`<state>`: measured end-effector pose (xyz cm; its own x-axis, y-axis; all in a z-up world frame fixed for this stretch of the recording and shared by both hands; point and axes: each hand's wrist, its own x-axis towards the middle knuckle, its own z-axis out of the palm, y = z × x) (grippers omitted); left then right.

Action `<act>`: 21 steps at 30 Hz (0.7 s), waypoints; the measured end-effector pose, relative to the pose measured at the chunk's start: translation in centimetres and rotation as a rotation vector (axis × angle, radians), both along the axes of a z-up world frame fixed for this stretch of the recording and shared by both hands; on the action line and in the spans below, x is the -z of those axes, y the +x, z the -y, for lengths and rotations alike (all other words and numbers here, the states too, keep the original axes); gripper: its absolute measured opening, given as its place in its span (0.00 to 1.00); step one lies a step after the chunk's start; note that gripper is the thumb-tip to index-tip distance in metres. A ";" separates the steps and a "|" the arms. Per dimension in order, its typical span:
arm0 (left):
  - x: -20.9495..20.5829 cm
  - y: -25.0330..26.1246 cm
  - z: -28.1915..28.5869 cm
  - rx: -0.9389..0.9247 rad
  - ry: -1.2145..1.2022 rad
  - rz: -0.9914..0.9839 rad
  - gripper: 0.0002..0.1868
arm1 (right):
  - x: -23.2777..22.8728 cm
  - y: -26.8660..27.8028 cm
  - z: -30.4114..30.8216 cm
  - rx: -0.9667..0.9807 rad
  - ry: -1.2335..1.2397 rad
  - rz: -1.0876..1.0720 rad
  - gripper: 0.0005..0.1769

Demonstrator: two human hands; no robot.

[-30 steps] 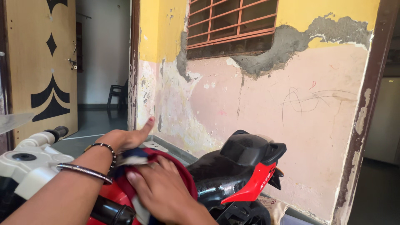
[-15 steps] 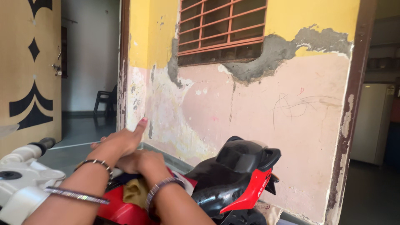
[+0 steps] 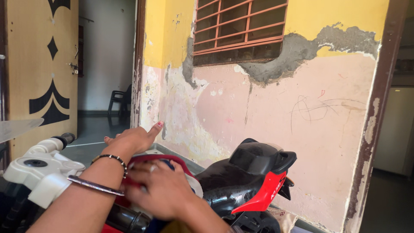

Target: The person wipes the red motorcycle with a multi-colored cloth, focusing on the fuel tank, seat, and side panels. The person repeatedly folds and repositions the cloth while cleaning different sections of the bike.

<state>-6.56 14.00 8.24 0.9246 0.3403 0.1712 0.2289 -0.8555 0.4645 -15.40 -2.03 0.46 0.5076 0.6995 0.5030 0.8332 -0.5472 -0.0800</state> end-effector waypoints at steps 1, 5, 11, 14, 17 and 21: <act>0.0 -0.1 -0.1 -0.003 -0.001 -0.001 0.56 | -1.0 1.2 -1.3 0.087 -0.056 -0.077 0.34; 0.3 0.2 0.1 -0.009 0.026 -0.008 0.55 | -4.2 7.2 -5.5 0.255 -0.204 -0.377 0.40; 0.3 0.9 0.1 -0.013 0.072 -0.075 0.55 | -5.2 11.1 -8.6 0.336 -0.217 -0.428 0.35; 0.4 0.6 0.4 -0.001 0.088 -0.076 0.54 | -4.2 9.9 -8.3 0.263 -0.192 -0.383 0.33; 0.1 0.5 0.8 0.043 0.089 -0.030 0.53 | -3.1 7.7 -5.5 0.121 -0.110 -0.260 0.31; 0.7 0.3 0.4 0.074 0.120 -0.039 0.52 | 0.1 4.1 -0.8 -0.179 0.116 0.058 0.26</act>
